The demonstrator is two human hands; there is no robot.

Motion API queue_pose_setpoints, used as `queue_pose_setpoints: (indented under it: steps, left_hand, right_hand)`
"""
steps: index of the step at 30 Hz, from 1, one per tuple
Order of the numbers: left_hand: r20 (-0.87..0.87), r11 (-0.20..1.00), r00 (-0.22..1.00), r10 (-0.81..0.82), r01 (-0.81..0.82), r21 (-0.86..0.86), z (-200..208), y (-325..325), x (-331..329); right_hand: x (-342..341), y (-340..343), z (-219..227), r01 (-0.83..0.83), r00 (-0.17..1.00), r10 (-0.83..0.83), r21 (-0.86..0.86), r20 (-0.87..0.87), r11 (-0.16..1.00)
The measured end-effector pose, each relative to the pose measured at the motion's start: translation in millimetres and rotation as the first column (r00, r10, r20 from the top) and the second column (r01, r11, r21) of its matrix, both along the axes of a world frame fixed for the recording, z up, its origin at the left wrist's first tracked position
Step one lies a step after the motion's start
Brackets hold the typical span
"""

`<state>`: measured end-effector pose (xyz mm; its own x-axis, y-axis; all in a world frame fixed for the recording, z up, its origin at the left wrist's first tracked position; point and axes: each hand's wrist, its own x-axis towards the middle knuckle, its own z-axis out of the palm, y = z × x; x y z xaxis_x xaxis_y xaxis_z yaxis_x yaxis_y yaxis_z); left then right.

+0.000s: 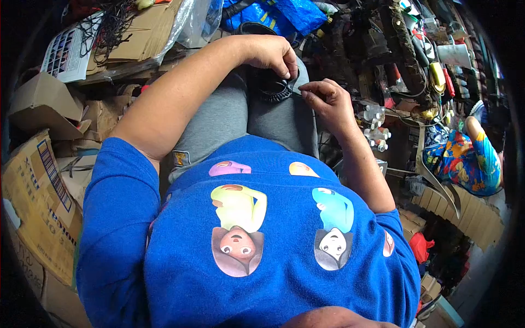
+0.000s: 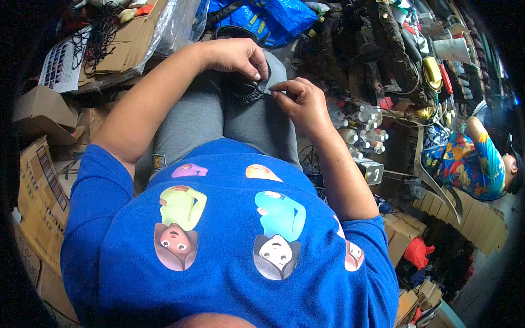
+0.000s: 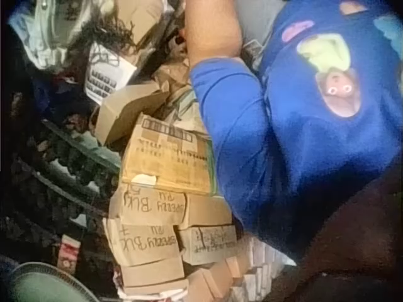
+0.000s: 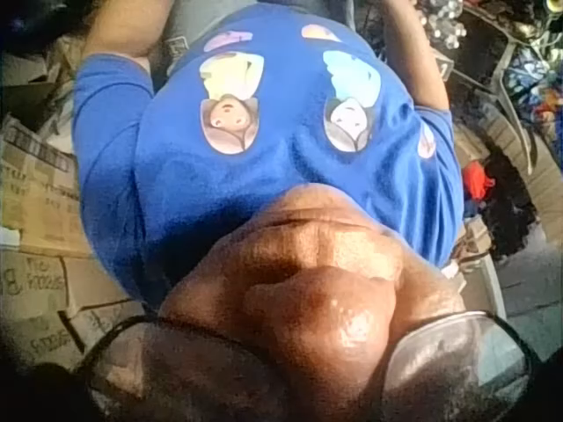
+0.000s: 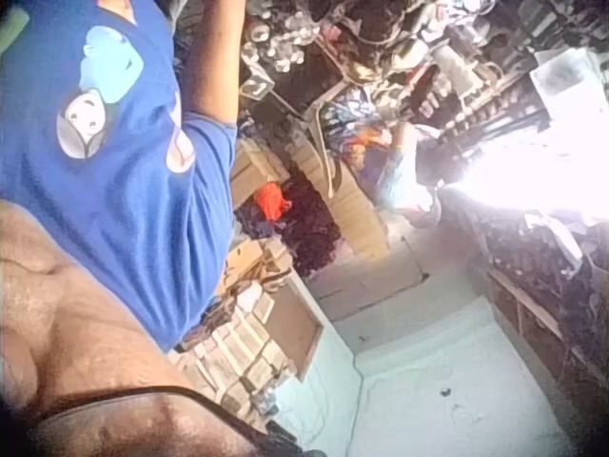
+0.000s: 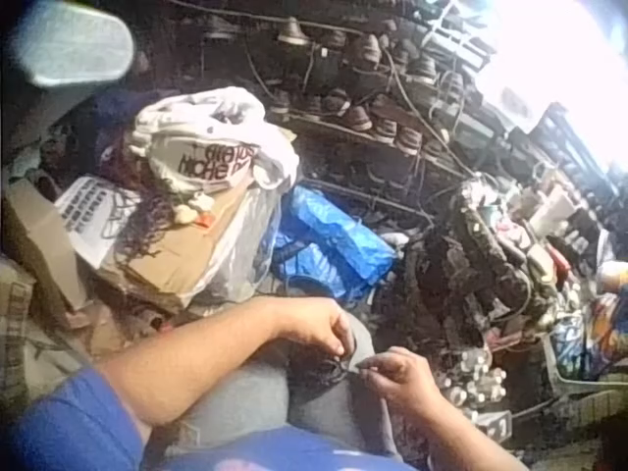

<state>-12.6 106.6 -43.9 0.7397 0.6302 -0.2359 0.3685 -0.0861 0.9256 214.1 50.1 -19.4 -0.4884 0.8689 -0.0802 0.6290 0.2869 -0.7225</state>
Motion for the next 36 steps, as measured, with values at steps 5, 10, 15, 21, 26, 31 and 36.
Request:
queue_pose_setpoints:
  steps: [5,10,15,21,26,31,36]
  left_hand:
    - [0.030,1.000,0.999,-0.020,0.020,-0.016,-1.7,1.7,-1.5]
    - [0.031,0.999,0.999,-0.030,0.030,-0.012,-1.1,1.8,-2.7]
    - [0.060,0.998,0.997,-0.051,0.052,-0.022,-2.1,3.7,-2.4]
    - [0.041,0.995,0.994,-0.100,0.099,0.029,-2.3,0.9,1.2]
    - [0.039,0.998,0.997,-0.061,0.061,0.008,-0.6,-0.5,6.5]
    - [0.075,0.999,0.996,-0.042,0.042,-0.006,-7.2,0.1,1.8]
    - [0.080,0.998,0.995,-0.061,0.062,-0.018,-7.7,1.8,1.6]
  right_hand:
    - [-0.8,2.1,3.3,-0.010,1.000,0.011,-0.025,0.029,1.000]
    - [-5.0,-2.3,3.2,0.019,0.998,-0.021,0.031,0.052,0.999]
    - [-6.2,-7.6,-4.4,-0.028,0.994,0.007,0.184,0.113,0.982]
    - [-10.2,-1.0,6.2,-0.190,0.965,0.135,0.245,0.224,0.951]
    - [1.9,11.6,-3.0,-0.117,0.993,0.117,-0.019,0.031,0.993]
    - [1.5,5.8,2.6,-0.142,0.988,0.140,0.022,0.060,0.990]
    - [2.8,-4.7,-5.1,-0.114,0.989,0.094,0.183,0.118,0.976]
